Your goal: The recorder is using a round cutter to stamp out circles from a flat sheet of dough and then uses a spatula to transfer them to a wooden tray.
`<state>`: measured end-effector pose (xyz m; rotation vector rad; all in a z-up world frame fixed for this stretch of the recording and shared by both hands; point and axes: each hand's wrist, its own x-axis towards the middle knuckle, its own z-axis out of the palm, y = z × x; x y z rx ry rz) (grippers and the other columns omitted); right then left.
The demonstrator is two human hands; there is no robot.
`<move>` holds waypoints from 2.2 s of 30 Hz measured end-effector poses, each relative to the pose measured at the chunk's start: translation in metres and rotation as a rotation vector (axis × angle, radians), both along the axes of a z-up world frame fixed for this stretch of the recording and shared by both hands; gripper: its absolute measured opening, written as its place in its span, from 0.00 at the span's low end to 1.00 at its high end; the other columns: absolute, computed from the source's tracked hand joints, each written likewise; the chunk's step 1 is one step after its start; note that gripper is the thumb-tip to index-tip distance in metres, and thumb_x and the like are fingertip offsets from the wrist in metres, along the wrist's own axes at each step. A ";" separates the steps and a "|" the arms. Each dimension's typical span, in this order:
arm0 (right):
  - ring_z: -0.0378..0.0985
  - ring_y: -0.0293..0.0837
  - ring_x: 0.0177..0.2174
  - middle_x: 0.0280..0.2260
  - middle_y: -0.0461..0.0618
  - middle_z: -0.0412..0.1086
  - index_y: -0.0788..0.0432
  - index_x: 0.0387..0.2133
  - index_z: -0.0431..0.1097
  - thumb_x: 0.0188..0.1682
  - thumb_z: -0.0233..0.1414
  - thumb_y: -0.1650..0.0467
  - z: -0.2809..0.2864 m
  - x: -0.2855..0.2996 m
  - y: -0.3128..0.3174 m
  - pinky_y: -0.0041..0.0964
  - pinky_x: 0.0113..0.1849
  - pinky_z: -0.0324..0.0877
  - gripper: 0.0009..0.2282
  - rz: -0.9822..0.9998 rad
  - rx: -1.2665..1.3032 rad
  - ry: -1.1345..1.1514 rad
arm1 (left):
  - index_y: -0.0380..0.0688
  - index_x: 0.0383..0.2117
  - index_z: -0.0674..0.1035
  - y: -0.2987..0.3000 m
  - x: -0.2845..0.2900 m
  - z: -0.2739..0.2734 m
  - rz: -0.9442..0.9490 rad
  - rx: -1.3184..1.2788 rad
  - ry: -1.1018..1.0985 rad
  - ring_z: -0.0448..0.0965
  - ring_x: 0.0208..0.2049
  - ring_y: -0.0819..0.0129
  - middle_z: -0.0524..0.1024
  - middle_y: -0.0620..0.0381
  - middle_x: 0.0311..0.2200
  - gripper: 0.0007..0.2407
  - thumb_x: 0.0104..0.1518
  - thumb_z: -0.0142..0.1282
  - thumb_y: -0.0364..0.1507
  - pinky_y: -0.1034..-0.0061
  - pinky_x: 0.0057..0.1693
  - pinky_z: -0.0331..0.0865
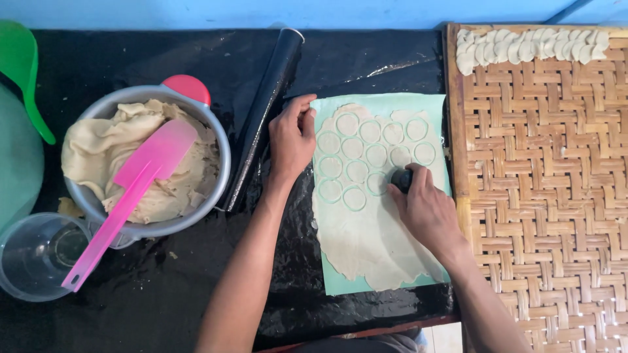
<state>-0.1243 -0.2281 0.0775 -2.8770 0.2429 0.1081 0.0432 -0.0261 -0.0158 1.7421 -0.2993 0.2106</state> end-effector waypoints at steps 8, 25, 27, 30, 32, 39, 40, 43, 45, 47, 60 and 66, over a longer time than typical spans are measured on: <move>0.79 0.61 0.22 0.29 0.61 0.70 0.65 0.41 0.60 0.57 0.47 0.55 -0.017 0.006 0.002 0.52 0.20 0.70 0.21 -0.021 -0.290 0.107 | 0.36 0.47 0.79 0.001 -0.001 0.003 -0.002 0.022 -0.003 0.85 0.34 0.61 0.83 0.47 0.35 0.09 0.61 0.55 0.19 0.72 0.40 0.76; 0.78 0.67 0.25 0.27 0.69 0.74 0.66 0.50 0.57 0.59 0.46 0.59 0.008 -0.015 -0.027 0.58 0.26 0.70 0.20 -0.279 -0.020 0.091 | 0.38 0.48 0.78 0.002 -0.002 0.006 0.019 -0.012 0.004 0.80 0.30 0.67 0.80 0.53 0.31 0.09 0.63 0.54 0.19 0.74 0.37 0.73; 0.77 0.70 0.28 0.35 0.71 0.72 0.68 0.49 0.58 0.56 0.49 0.60 0.003 -0.020 -0.032 0.59 0.27 0.71 0.21 -0.177 -0.030 -0.063 | 0.38 0.48 0.77 0.002 -0.001 0.006 0.031 -0.005 0.011 0.78 0.28 0.69 0.78 0.55 0.29 0.09 0.63 0.54 0.19 0.75 0.37 0.70; 0.78 0.70 0.30 0.37 0.71 0.71 0.68 0.48 0.58 0.54 0.50 0.60 0.008 -0.012 -0.032 0.59 0.28 0.71 0.22 -0.136 0.012 -0.041 | 0.37 0.48 0.77 0.002 0.000 0.001 0.040 0.020 -0.032 0.77 0.28 0.69 0.78 0.55 0.30 0.09 0.63 0.54 0.19 0.75 0.37 0.71; 0.77 0.70 0.31 0.37 0.70 0.71 0.68 0.48 0.59 0.54 0.50 0.60 0.007 -0.005 -0.035 0.59 0.29 0.71 0.21 -0.112 -0.009 -0.039 | 0.37 0.47 0.77 0.001 0.000 0.003 0.038 0.036 -0.037 0.77 0.28 0.68 0.78 0.55 0.30 0.08 0.63 0.54 0.19 0.75 0.37 0.70; 0.78 0.63 0.25 0.31 0.63 0.70 0.65 0.39 0.60 0.59 0.47 0.56 -0.010 0.010 -0.030 0.55 0.24 0.71 0.20 -0.151 -0.198 0.091 | 0.37 0.46 0.77 0.001 0.000 0.001 0.041 0.073 -0.037 0.78 0.29 0.67 0.79 0.54 0.31 0.08 0.63 0.53 0.19 0.73 0.38 0.70; 0.78 0.63 0.25 0.31 0.63 0.70 0.65 0.39 0.60 0.59 0.47 0.56 -0.013 0.010 -0.027 0.55 0.24 0.71 0.20 -0.153 -0.198 0.097 | 0.37 0.46 0.77 0.001 -0.001 0.001 0.039 0.074 -0.032 0.78 0.29 0.67 0.79 0.54 0.31 0.08 0.63 0.53 0.19 0.73 0.38 0.70; 0.78 0.61 0.22 0.29 0.61 0.70 0.64 0.39 0.60 0.59 0.46 0.57 -0.014 0.011 -0.030 0.53 0.21 0.70 0.19 -0.191 -0.275 0.057 | 0.37 0.47 0.77 -0.001 0.000 0.002 0.039 0.063 -0.071 0.80 0.33 0.67 0.79 0.54 0.33 0.08 0.64 0.53 0.19 0.75 0.38 0.71; 0.77 0.60 0.19 0.27 0.63 0.69 0.66 0.40 0.60 0.57 0.46 0.59 -0.010 0.010 -0.041 0.48 0.19 0.71 0.19 0.037 -0.164 0.050 | 0.38 0.47 0.77 0.000 0.000 0.001 0.040 0.061 -0.010 0.79 0.29 0.70 0.79 0.55 0.32 0.08 0.64 0.53 0.19 0.76 0.36 0.71; 0.77 0.60 0.20 0.27 0.62 0.69 0.65 0.38 0.60 0.57 0.46 0.58 -0.011 0.009 -0.037 0.50 0.19 0.70 0.18 0.022 -0.211 0.027 | 0.37 0.47 0.77 0.001 -0.001 0.004 0.040 0.059 -0.010 0.79 0.29 0.70 0.79 0.55 0.32 0.08 0.64 0.53 0.18 0.76 0.36 0.71; 0.76 0.68 0.23 0.25 0.69 0.72 0.63 0.45 0.60 0.56 0.44 0.57 0.016 -0.025 -0.021 0.60 0.23 0.68 0.19 -0.183 0.003 0.010 | 0.37 0.47 0.77 0.003 -0.003 0.001 0.055 0.027 -0.099 0.82 0.34 0.65 0.81 0.51 0.35 0.08 0.66 0.50 0.20 0.75 0.38 0.73; 0.80 0.60 0.29 0.23 0.62 0.75 0.50 0.54 0.60 0.54 0.41 0.53 0.047 -0.111 -0.008 0.53 0.35 0.72 0.21 0.057 0.301 0.858 | 0.37 0.48 0.77 0.001 -0.001 0.003 0.058 0.024 0.002 0.80 0.30 0.66 0.81 0.51 0.32 0.08 0.65 0.52 0.23 0.73 0.36 0.71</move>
